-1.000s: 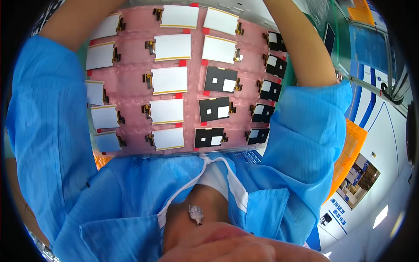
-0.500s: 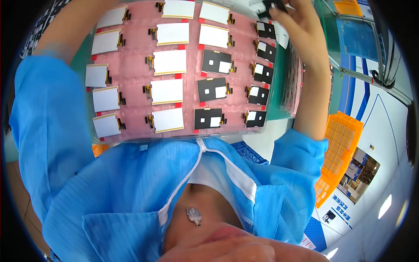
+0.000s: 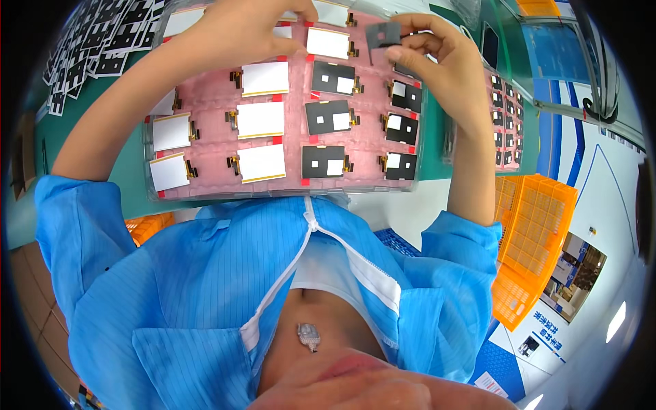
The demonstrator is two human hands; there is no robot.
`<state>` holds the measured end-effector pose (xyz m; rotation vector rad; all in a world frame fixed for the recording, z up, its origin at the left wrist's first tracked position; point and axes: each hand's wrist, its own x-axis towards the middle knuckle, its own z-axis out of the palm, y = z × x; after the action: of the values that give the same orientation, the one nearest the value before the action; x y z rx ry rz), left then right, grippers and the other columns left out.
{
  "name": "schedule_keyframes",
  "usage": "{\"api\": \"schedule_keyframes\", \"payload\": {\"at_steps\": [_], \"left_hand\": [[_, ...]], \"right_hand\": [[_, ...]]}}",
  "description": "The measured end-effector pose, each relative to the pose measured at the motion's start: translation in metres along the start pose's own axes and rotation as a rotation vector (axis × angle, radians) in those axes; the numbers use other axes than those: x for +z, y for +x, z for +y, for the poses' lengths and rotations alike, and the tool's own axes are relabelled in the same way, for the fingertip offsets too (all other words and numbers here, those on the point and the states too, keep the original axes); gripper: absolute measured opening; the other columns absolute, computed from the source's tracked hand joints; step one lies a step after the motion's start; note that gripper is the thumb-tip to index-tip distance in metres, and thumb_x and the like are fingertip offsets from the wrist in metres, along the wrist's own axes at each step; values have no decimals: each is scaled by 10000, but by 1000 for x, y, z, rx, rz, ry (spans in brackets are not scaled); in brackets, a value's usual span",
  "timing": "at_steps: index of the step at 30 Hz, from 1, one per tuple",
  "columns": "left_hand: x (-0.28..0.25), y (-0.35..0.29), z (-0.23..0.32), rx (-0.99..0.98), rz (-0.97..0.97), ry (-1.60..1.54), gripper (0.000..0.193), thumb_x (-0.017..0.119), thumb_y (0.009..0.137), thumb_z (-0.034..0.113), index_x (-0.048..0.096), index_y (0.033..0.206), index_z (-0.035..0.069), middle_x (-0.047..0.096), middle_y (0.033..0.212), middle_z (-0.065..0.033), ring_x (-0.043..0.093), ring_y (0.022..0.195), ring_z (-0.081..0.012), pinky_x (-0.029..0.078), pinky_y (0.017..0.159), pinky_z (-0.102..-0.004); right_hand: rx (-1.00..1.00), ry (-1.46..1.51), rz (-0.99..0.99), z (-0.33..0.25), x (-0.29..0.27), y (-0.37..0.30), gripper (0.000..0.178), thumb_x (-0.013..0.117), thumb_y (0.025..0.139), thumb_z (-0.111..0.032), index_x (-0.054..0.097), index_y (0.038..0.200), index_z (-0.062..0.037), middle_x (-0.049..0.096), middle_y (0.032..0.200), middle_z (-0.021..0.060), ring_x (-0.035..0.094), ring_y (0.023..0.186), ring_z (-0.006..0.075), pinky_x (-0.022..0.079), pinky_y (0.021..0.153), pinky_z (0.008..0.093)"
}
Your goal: Attaching small black components or labels onto electronic modules in a tray.
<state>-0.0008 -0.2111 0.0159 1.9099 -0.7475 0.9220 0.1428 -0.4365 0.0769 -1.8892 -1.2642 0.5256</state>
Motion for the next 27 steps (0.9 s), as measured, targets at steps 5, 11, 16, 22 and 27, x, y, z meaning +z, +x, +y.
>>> {"api": "schedule_keyframes", "payload": {"at_steps": [5,11,16,22,27], "left_hand": [[-3,17,28,-641,-414,477,311,736,661,140,674,949,42,574,987,-117,563,970,-306,462,834,-388],[3,13,21,-335,-211,261,297,752,691,172,676,947,43,582,975,-118,570,960,-309,458,829,-391],[2,18,30,-726,-424,482,304,765,707,195,674,952,39,582,968,-121,569,949,-314,456,823,-390],[5,10,21,-708,-367,435,324,767,699,174,660,964,22,576,963,-124,562,953,-316,455,826,-388],[5,14,28,-716,-354,421,334,779,683,175,650,945,13,575,962,-123,564,946,-310,457,818,-383]], "right_hand": [[-2,-99,48,1,-8,1,144,642,876,-79,651,1000,-5,661,844,-5,586,776,66,462,705,218],[-567,88,92,18,6,35,148,623,850,-12,628,998,-6,629,828,45,564,733,108,456,677,243],[-86,-173,-51,-38,6,24,111,641,829,-26,589,924,-5,568,784,84,553,713,190,449,672,284],[-193,-240,-172,-29,11,42,102,636,841,-52,594,907,13,577,760,94,532,689,163,448,644,288],[-595,150,-302,-3,21,57,89,614,863,-61,590,886,21,572,709,78,504,645,135,435,617,275]]}}
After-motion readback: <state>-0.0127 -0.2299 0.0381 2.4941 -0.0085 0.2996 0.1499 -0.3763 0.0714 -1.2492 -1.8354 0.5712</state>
